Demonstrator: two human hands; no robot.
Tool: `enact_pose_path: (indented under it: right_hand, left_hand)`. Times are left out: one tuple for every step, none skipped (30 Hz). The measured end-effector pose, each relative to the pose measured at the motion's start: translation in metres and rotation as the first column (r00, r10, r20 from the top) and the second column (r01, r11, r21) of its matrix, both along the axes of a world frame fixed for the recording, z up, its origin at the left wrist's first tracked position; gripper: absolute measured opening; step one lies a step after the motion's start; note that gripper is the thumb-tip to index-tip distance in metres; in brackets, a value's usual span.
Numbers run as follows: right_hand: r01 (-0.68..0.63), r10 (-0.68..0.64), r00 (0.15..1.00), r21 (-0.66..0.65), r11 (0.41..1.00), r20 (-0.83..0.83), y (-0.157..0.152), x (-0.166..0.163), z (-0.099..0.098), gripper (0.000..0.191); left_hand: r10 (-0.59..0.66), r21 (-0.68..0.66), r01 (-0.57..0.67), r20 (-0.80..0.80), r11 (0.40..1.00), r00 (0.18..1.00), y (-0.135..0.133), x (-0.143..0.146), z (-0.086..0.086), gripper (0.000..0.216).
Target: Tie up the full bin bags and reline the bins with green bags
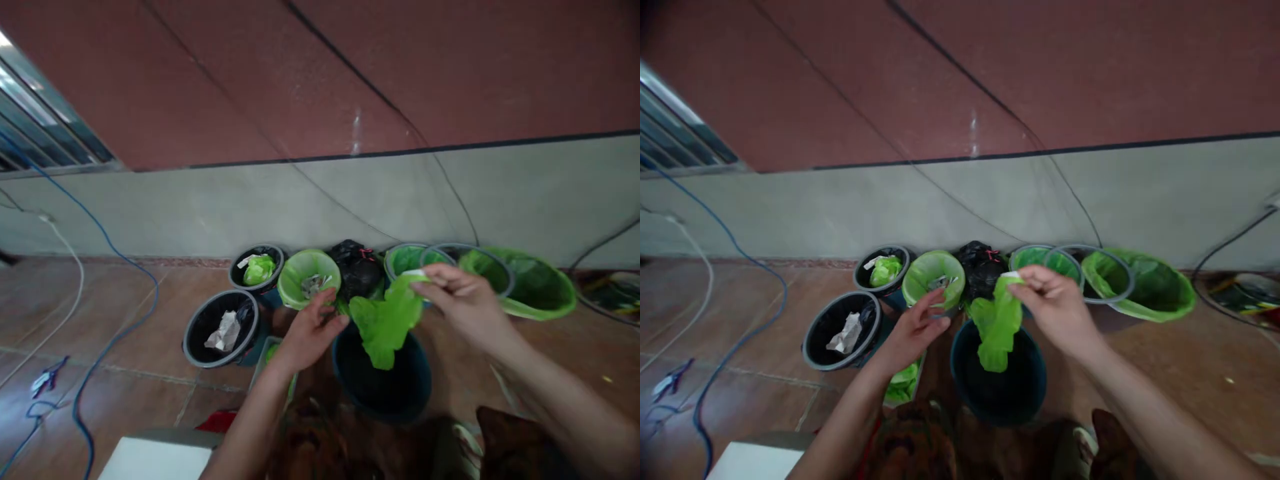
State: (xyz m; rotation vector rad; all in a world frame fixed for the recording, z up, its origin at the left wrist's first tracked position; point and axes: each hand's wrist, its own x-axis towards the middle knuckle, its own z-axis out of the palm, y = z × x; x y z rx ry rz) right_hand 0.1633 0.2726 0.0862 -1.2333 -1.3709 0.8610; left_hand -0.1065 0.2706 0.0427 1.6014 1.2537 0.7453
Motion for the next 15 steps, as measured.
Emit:
enact_pose_path:
  right_hand:
    - [-0.037,0.036,0.999,-0.015,0.999,-0.033,-0.005,-0.007,-0.006,0.024]
    - [-0.067,0.067,0.997,-0.006,0.998,-0.041,-0.009,-0.014,-0.012,0.022]
    - [-0.129,0.129,0.991,-0.011,0.992,-0.02,-0.014,-0.019,-0.016,0.019]
    - [-0.173,0.173,0.985,-0.001,0.985,0.003,-0.019,-0.022,-0.019,0.017]
    - [-0.222,0.222,0.975,0.006,0.975,0.032,-0.024,-0.023,-0.022,0.015]
    - [-0.272,0.271,0.961,0.009,0.962,0.062,-0.029,-0.022,-0.023,0.014]
    - [-0.315,0.313,0.946,0.009,0.949,0.088,-0.034,-0.018,-0.024,0.014]
    - [-0.352,0.35,0.93,0.0,0.936,0.115,-0.038,-0.013,-0.025,0.014]
    - [-0.384,0.383,0.913,-0.022,0.923,0.144,-0.042,-0.007,-0.026,0.014]
    - [-0.407,0.41,0.896,-0.052,0.912,0.172,-0.045,0.0,-0.027,0.015]
    - [-0.421,0.429,0.882,-0.082,0.903,0.197,-0.048,0.006,-0.029,0.015]
    - [-0.427,0.441,0.871,-0.111,0.898,0.216,-0.05,0.012,-0.031,0.016]
    - [-0.431,0.451,0.862,-0.134,0.893,0.233,-0.052,0.017,-0.032,0.016]
    - [-0.435,0.459,0.853,-0.149,0.888,0.249,-0.053,0.021,-0.034,0.018]
    - [-0.439,0.466,0.844,-0.156,0.885,0.265,-0.054,0.025,-0.036,0.021]
  left_hand:
    - [-0.057,0.012,0.057,0.012,0.998,0.998,-0.004,0.018,0.02,0.072]
    - [-0.101,0.041,0.101,0.003,0.994,0.995,-0.009,0.035,0.035,0.079]
    - [-0.145,0.08,0.146,-0.012,0.986,0.989,-0.013,0.051,0.045,0.085]
    - [-0.166,0.122,0.169,-0.031,0.978,0.986,-0.017,0.065,0.049,0.087]
    - [-0.188,0.158,0.193,-0.046,0.968,0.981,-0.019,0.077,0.048,0.082]
    - [-0.211,0.176,0.218,-0.057,0.96,0.976,-0.021,0.086,0.044,0.072]
    - [-0.23,0.174,0.237,-0.062,0.956,0.971,-0.022,0.092,0.037,0.061]
    - [-0.25,0.151,0.257,-0.06,0.955,0.966,-0.022,0.096,0.03,0.049]
    - [-0.261,0.119,0.265,-0.05,0.957,0.964,-0.022,0.097,0.022,0.04]
    - [-0.259,0.087,0.261,-0.03,0.961,0.965,-0.022,0.096,0.014,0.032]
    - [-0.247,0.059,0.247,-0.003,0.967,0.969,-0.021,0.093,0.009,0.024]
    - [-0.233,0.034,0.232,0.032,0.972,0.972,-0.021,0.089,0.006,0.018]
    - [-0.228,0.014,0.228,0.066,0.974,0.971,-0.02,0.085,0.005,0.013]
    - [-0.234,0.002,0.235,0.096,0.972,0.967,-0.019,0.08,0.007,0.011]
    - [-0.246,0.001,0.247,0.119,0.969,0.962,-0.019,0.076,0.011,0.01]
